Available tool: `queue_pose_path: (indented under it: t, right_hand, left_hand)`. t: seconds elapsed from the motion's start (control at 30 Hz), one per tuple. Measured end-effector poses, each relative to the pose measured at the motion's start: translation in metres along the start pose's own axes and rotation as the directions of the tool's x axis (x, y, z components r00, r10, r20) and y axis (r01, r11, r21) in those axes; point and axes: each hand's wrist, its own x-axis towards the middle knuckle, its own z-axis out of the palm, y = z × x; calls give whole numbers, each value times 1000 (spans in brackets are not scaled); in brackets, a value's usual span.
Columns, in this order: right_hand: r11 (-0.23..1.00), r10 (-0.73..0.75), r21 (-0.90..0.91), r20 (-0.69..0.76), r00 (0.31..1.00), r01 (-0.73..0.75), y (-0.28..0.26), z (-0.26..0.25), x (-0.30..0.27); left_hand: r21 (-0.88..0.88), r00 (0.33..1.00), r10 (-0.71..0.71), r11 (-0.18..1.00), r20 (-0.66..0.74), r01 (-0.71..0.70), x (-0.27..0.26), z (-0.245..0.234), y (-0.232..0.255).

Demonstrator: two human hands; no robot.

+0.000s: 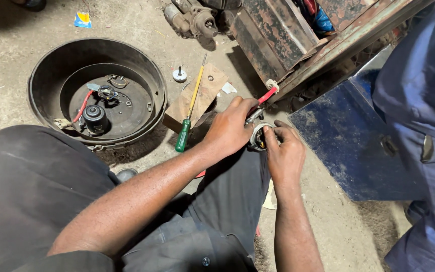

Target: The recorder is shown disassembling and repairing a small mechanical component, likely a carburetor from an engine, using various tools.

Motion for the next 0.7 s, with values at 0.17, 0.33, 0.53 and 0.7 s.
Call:
queue_pose_path:
  t: [0.17, 0.33, 0.53, 0.7]
  right_hand:
    - [996, -86, -4, 12, 996, 86, -2, 1, 0]
    - [997, -73, 20, -7, 997, 73, -3, 4, 0]
    - [996, -84, -3, -4, 996, 84, 1, 2, -1]
    - [994, -111, 8, -5, 994, 111, 3, 4, -2]
  left_hand:
    - [8, 999, 15, 1000, -30, -15, -1, 2, -5]
    - [6, 1000, -4, 1000, -22, 4, -1, -1, -3]
    - [-1, 1000, 7, 1000, -25, -7, -1, 2, -4]
    - [-13, 999, 19, 1000, -34, -19, -1, 0, -4]
